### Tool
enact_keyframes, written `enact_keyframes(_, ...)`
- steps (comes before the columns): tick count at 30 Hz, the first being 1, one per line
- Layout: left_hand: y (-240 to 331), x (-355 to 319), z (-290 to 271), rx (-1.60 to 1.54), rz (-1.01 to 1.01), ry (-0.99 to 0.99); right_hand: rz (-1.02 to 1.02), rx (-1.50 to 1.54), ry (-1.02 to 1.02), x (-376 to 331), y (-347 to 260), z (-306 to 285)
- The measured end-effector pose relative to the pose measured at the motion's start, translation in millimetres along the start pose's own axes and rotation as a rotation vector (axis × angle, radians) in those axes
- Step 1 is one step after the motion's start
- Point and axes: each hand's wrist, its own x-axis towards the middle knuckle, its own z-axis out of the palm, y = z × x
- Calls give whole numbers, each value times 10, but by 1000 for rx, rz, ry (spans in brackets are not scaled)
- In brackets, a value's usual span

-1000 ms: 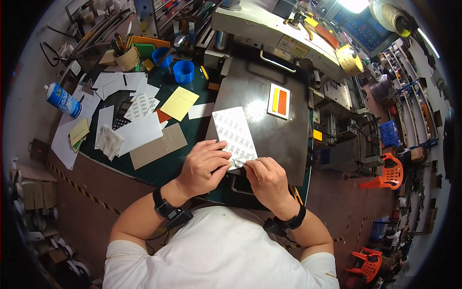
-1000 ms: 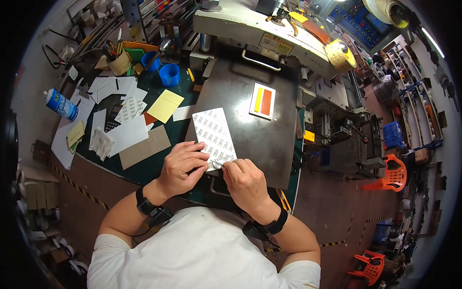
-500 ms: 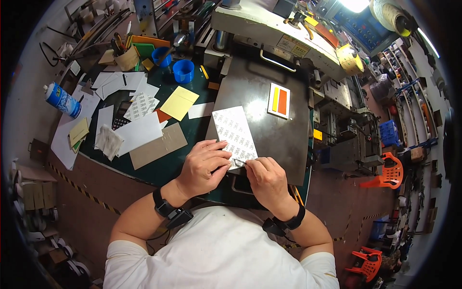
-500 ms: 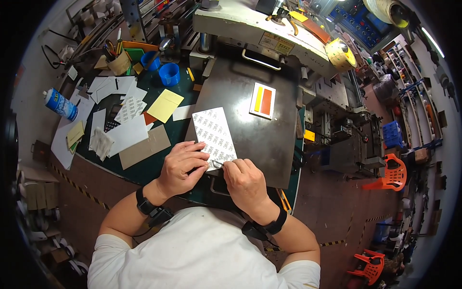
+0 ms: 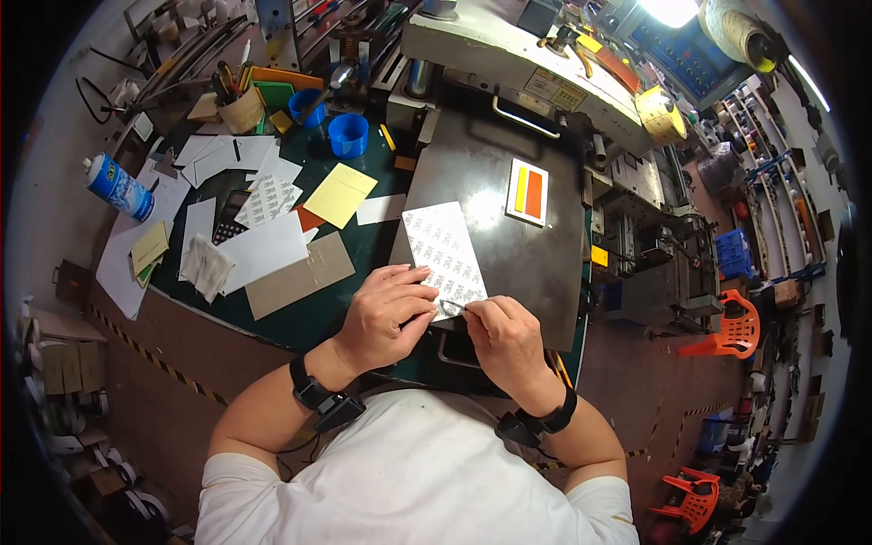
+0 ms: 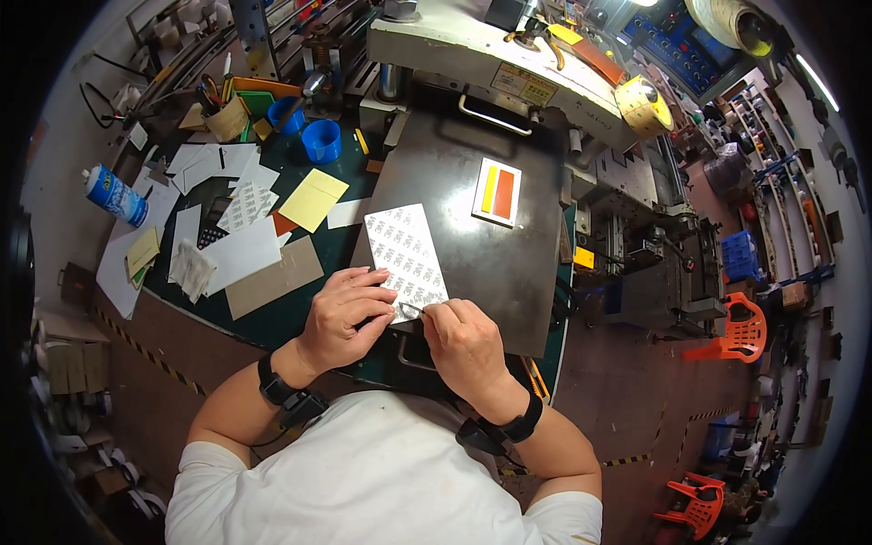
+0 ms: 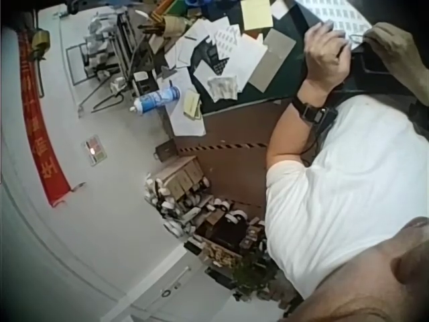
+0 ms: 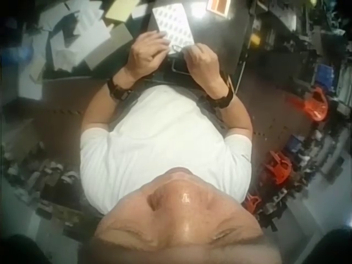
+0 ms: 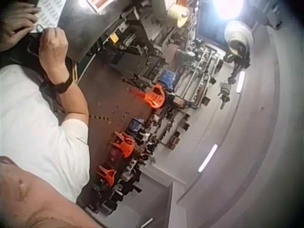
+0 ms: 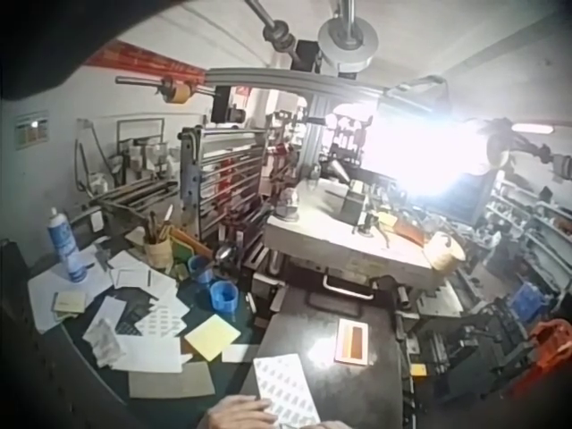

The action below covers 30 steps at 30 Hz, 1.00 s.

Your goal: The person operates a machine by turning a handle and pressing buttons, then places a sticker sheet onto the machine bed. They use a small tool to peel a layer from the sheet, walk to a table, and fold a paper by hand.

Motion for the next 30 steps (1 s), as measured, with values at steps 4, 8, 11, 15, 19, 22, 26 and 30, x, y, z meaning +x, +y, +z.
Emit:
enact_keyframes(4,1,-11,-1,2,-2,-2,-12,12,-16,6,24,-5)
enact_keyframes(8,-1,-12,-2,5,-2,-6,-18,14,-44,9,17,-19)
enact_keyframes(11,-1,-12,-6,6,0,-8,-14,22,-51,13,-15,-46)
enact_keyframes(15,9,-10,4,-2,-7,-8,13,70,-39,-7,-13,-41)
enact_keyframes(19,34,-10,18,-25,-61,21,54,123,-23,5,-45,-52)
enact_keyframes(22,45,-5,25,-20,-53,38,66,145,-16,15,-86,-39)
enact_keyframes(26,-7,-28,23,-12,1,30,74,165,-26,23,-140,-59)
enact_keyframes(30,-13,-26,32,-23,-12,28,95,137,-27,19,-114,-118)
